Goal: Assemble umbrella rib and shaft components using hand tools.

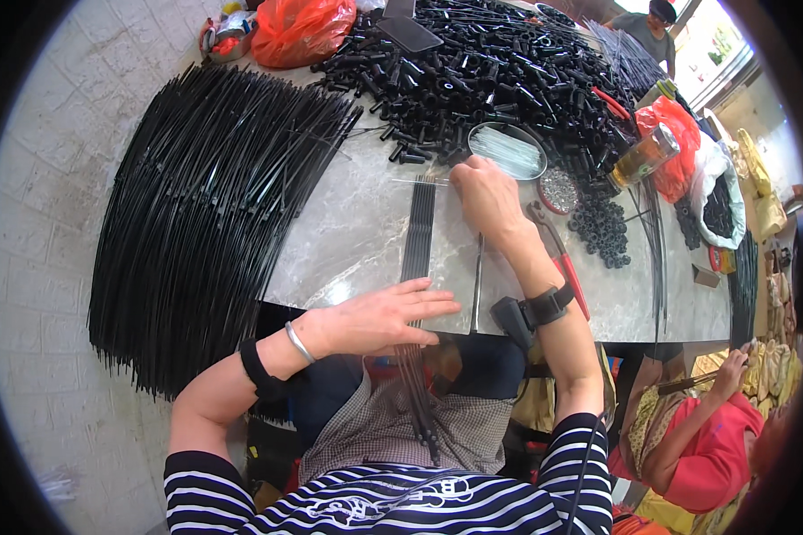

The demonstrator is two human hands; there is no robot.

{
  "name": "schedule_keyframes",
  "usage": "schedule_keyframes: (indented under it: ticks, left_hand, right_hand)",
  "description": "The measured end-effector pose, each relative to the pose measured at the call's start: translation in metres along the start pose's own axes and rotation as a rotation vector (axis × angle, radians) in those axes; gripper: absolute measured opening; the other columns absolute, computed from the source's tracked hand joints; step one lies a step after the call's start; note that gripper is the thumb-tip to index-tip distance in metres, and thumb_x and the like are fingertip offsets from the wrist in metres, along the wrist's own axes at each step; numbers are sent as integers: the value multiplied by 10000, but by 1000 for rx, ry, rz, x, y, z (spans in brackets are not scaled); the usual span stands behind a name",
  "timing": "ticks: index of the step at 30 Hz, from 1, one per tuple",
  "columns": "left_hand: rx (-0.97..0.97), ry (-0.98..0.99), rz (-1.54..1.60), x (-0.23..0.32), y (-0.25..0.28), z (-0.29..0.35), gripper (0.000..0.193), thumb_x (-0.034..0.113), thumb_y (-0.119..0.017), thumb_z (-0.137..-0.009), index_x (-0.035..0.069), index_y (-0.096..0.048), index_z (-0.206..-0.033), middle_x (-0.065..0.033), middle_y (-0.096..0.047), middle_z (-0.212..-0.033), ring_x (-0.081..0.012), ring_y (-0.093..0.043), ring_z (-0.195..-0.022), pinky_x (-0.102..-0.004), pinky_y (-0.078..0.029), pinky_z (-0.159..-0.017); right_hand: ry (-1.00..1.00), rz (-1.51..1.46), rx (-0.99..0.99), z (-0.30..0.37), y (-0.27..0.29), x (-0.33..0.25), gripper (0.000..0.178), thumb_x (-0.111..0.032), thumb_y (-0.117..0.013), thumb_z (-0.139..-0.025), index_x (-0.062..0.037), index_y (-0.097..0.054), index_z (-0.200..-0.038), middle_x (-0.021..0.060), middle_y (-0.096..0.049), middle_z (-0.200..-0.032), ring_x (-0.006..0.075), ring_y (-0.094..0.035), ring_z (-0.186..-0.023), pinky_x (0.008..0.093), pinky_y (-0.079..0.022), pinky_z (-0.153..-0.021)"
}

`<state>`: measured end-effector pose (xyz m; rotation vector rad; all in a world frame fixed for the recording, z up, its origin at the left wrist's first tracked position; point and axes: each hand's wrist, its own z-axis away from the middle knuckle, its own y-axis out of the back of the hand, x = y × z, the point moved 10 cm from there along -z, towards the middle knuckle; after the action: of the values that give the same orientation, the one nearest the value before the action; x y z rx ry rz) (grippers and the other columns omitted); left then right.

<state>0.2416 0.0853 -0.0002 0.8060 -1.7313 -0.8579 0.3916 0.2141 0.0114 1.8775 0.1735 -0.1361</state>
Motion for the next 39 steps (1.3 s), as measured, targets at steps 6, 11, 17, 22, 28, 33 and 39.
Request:
schedule_keyframes:
  ticks: [6, 11, 17, 22, 28, 33, 39]
  left_hand:
    - [-10, 4, -2, 0, 0, -1, 467, 63, -749, -584, 120, -648, -1036, -132, -374, -1464, -284, -351, -1363, -459, -300, -1135]
    - [-14, 9, -1, 0, -1, -1, 457, 71, -753, -593, 126, -642, -1033, -131, -373, -1465, -285, -353, -1362, -461, -301, -1135]
    - [-19, 2, -6, -1, -2, -1, 456, 81, -746, -610, 131, -631, -1049, -134, -376, -1463, -290, -357, -1359, -470, -304, -1130]
    - [-2, -5, -3, -2, -2, -1, 458, 80, -744, -608, 132, -627, -1048, -134, -375, -1464, -292, -362, -1355, -474, -304, -1128]
    - [-17, 1, -3, -2, -2, -1, 470, 70, -745, -597, 132, -623, -1046, -129, -376, -1464, -293, -365, -1352, -478, -302, -1130]
    - [-24, 5, -5, -2, -3, -1, 459, 68, -740, -603, 128, -623, -1042, -132, -379, -1461, -294, -371, -1348, -478, -303, -1130]
    - [1, -6, -4, 0, 1, -2, 431, 76, -737, -626, 120, -617, -1037, -139, -387, -1452, -299, -380, -1340, -480, -310, -1123]
  right_hand:
    - [-18, 7, 5, -1, 1, 0, 110, -81, -546, -822, -61, -650, -852, 117, -592, -867, 311, -579, -910, 417, -472, -748]
    - [6, -2, 42, -3, 1, -3, 87, -84, -539, -796, -56, -620, -808, 110, -590, -875, 298, -584, -902, 415, -497, -729]
    - [48, 38, 50, -8, 0, -13, 85, -95, -552, -784, -72, -634, -783, 89, -597, -865, 272, -590, -897, 397, -492, -742]
    - [53, 122, 17, -13, -7, -18, 89, -79, -564, -782, -61, -648, -803, 90, -614, -885, 265, -601, -903, 385, -516, -736]
    - [51, 67, 10, -16, -8, -22, 32, -62, -595, -770, -52, -619, -787, 95, -593, -855, 292, -592, -877, 405, -490, -723]
    - [111, 64, 40, -15, -8, -28, 53, -56, -591, -762, -62, -619, -807, 78, -605, -865, 274, -597, -890, 393, -505, -728]
    - [169, 63, 27, -17, -7, -30, 65, -51, -587, -756, -76, -622, -804, 46, -614, -863, 246, -602, -892, 370, -513, -734]
